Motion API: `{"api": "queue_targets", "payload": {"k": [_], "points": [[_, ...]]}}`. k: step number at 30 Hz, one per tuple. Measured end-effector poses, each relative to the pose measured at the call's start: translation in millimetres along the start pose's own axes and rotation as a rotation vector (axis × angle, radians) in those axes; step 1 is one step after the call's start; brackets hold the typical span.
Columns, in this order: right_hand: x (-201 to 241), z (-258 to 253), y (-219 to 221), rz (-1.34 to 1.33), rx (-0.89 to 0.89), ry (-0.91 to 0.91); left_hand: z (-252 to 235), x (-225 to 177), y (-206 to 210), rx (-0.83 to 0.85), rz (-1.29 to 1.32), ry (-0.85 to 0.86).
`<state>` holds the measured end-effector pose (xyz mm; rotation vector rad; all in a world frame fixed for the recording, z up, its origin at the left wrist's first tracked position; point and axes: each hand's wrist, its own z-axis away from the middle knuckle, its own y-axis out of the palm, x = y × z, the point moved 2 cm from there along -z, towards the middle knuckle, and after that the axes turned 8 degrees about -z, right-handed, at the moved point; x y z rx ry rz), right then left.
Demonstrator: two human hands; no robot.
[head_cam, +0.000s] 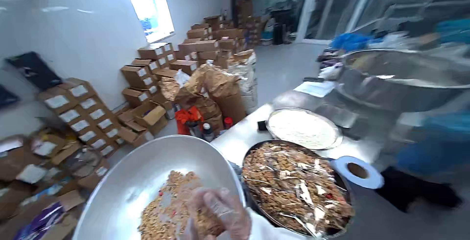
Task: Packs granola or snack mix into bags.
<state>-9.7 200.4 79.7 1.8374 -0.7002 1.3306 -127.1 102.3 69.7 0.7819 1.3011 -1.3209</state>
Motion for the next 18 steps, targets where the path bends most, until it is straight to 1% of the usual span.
{"api": "queue_targets", "payload": {"k": [1, 3, 4, 5, 7, 9, 12, 14, 18], "points": [[9, -5, -4, -0.021, -0.007, 0.006, -5, -10, 2, -0.041, 0.005, 0.084], [22, -14, -10, -0.095, -0.014, 0.015, -20, -21, 4, -0.197, 0.027, 0.315], [25, -18, -11, -0.134, -0.001, 0.026, -25, -29, 4, -0.277, 0.039, 0.382], [28, -21, -11, -0.164, 0.017, 0.033, -28, -40, 4, -0.351, 0.058, 0.396], [32, -25, -9, -0.167, 0.034, 0.039, -31, -63, 3, -0.491, 0.057, 0.320], [33, -29, -4, -0.176, 0.038, 0.020, -34, -72, -2, -0.580, 0.034, 0.276], [34, -35, 2, -0.173, 0.021, -0.035, -35, -75, -13, -0.635, 0.075, 0.271], [33, -37, 6, -0.142, -0.031, -0.061, -32, -77, -17, -0.662, 0.091, 0.280], [26, -39, 13, -0.048, -0.114, -0.220, -20, -86, -15, -0.712, 0.145, 0.292]]}}
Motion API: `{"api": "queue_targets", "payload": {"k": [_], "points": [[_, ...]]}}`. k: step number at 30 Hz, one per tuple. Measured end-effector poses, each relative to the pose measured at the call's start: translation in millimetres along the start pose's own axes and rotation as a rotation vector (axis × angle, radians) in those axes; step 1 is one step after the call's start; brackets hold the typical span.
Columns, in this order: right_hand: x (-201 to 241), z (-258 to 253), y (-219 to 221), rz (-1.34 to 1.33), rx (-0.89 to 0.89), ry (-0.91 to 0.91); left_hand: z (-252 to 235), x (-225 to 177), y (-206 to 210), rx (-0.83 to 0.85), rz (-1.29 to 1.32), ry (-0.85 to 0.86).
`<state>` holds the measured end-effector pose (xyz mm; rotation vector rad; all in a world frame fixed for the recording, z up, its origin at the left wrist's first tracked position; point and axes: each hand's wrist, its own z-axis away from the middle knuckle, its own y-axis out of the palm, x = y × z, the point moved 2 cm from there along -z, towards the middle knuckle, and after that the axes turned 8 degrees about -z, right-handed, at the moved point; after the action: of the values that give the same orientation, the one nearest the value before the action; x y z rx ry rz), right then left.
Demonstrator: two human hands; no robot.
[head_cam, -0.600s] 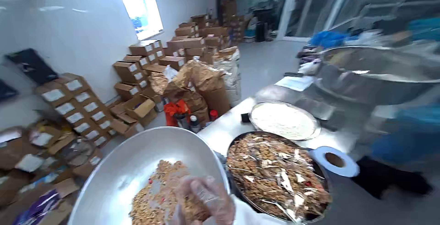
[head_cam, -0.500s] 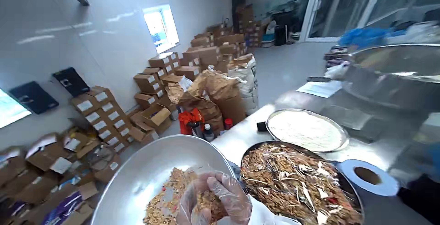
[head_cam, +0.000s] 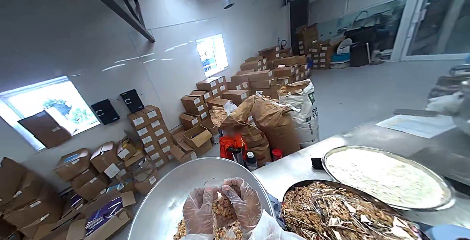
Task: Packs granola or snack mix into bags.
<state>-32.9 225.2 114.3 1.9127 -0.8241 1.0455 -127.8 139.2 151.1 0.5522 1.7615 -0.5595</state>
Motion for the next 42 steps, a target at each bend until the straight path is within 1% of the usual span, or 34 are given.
{"api": "queue_targets", "payload": {"k": [2, 3, 5, 8, 9, 10, 12, 14, 17, 21, 24, 26, 28, 30, 31, 32, 34, 35, 37, 39, 41, 42], "points": [[1, 2, 4, 0.036, -0.004, -0.072, 6, -6, -1, -0.034, -0.049, 0.043], [2, 2, 6, 0.055, -0.010, -0.114, 9, -8, -2, -0.055, -0.121, 0.095], [4, 2, 7, 0.064, -0.022, -0.191, 17, -9, -3, -0.129, -0.307, 0.264], [12, 6, 3, -0.002, -0.027, -0.174, 28, -13, 3, -0.329, -0.552, 0.571], [15, 9, 1, -0.024, -0.030, -0.155, 31, -15, 6, -0.388, -0.609, 0.645], [17, 11, -3, -0.040, -0.030, -0.141, 33, -18, 10, -0.407, -0.628, 0.682], [20, 17, -11, -0.080, -0.042, -0.146, 38, -21, 17, -0.346, -0.559, 0.677], [21, 23, -22, -0.123, -0.050, -0.215, 41, -21, 24, -0.297, -0.451, 0.662], [22, 35, -41, -0.093, -0.052, -0.289, 49, -23, 36, -0.250, -0.341, 0.640], [28, 46, -62, -0.047, -0.196, -0.393, 60, -28, 53, -0.142, -0.283, 0.667], [38, 54, -80, -0.021, -0.240, -0.383, 71, -33, 68, -0.053, -0.262, 0.664], [42, 64, -96, 0.044, -0.243, -0.455, 80, -36, 80, 0.006, -0.247, 0.673], [44, 73, -115, 0.226, -0.261, -0.606, 92, -38, 95, 0.056, -0.221, 0.681], [45, 86, -133, 0.310, -0.322, -0.680, 105, -37, 110, 0.113, -0.210, 0.707], [46, 94, -141, 0.279, -0.375, -0.666, 112, -36, 118, 0.139, -0.214, 0.719], [49, 101, -148, 0.192, -0.440, -0.622, 120, -34, 125, 0.172, -0.221, 0.729], [60, 119, -165, 0.053, -0.549, -0.488, 133, -28, 139, 0.271, -0.223, 0.737], [66, 129, -175, 0.030, -0.575, -0.434, 140, -25, 146, 0.319, -0.217, 0.741], [74, 152, -198, 0.060, -0.567, -0.397, 156, -18, 162, 0.425, -0.182, 0.730], [76, 175, -219, 0.140, -0.566, -0.409, 174, -13, 180, 0.511, -0.134, 0.716], [74, 199, -233, 0.198, -0.623, -0.417, 196, -7, 194, 0.584, -0.092, 0.696], [74, 210, -237, 0.216, -0.681, -0.411, 208, -3, 200, 0.619, -0.088, 0.692]]}}
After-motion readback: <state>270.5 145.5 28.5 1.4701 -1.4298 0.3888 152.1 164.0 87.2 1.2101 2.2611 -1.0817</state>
